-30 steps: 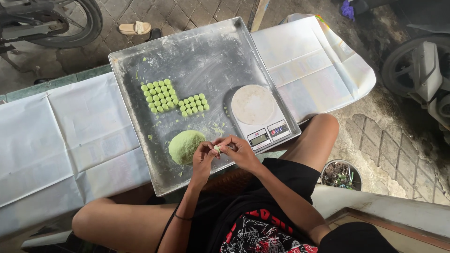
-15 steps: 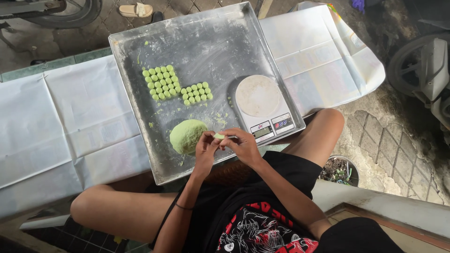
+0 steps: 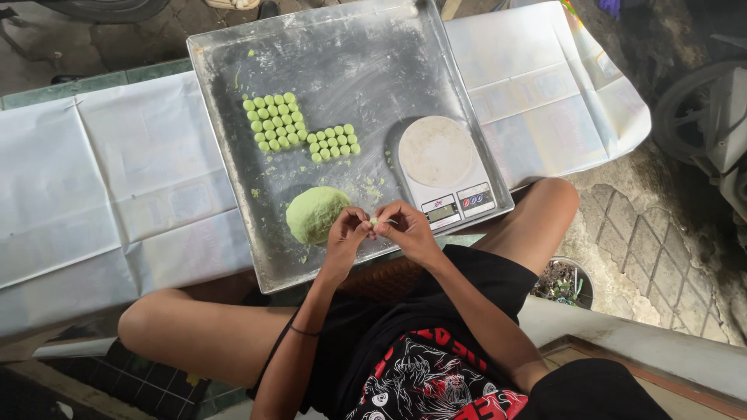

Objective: Shaping small pieces of green dough into uniform balls and arranging them on a metal tray

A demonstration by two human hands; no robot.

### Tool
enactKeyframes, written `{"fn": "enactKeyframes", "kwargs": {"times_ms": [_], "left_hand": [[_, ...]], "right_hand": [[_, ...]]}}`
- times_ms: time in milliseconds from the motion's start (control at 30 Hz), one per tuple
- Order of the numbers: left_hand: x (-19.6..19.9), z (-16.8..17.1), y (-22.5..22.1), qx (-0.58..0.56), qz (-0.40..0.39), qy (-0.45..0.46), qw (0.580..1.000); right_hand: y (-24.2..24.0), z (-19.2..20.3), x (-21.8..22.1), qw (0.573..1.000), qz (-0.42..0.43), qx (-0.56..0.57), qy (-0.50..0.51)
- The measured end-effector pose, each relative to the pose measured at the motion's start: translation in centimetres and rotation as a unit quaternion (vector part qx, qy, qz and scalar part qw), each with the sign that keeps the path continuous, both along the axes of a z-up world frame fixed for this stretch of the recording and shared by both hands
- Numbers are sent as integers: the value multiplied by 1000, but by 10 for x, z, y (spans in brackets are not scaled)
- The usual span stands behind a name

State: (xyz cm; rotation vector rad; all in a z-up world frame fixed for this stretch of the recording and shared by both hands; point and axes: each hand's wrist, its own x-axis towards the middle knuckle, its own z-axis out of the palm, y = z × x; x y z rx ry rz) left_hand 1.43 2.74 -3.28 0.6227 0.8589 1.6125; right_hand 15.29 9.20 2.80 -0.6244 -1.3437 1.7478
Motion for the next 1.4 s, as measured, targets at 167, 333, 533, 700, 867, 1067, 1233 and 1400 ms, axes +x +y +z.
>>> {"fn": "enactKeyframes", "kwargs": {"times_ms": [167, 333, 533, 700, 867, 1067, 1233, 1400], "left_hand": [[0, 21, 2, 44, 20, 120, 992], [8, 0, 0, -15, 22, 11, 1000], [13, 0, 0, -28, 18, -135, 990], [14, -5, 0, -34, 6, -145, 989], [4, 13, 2, -27, 32, -15, 999], [2, 23, 1, 12, 24, 128, 991], [8, 16, 2, -23, 51, 35, 998], [11, 4, 2, -30, 47, -47, 997]], "right_hand": [[13, -27, 6, 994, -59, -64, -68], [0, 6, -3, 986, -103, 87, -94], [0, -2, -8, 938, -137, 295, -119], [-2, 0, -6, 942, -124, 290, -116], [-13, 17, -12, 992, -65, 90, -57], [4, -10, -3, 992, -83, -17, -90], [-5, -1, -6, 983, -110, 92, -117], [2, -11, -4, 966, -116, 208, -101]]}}
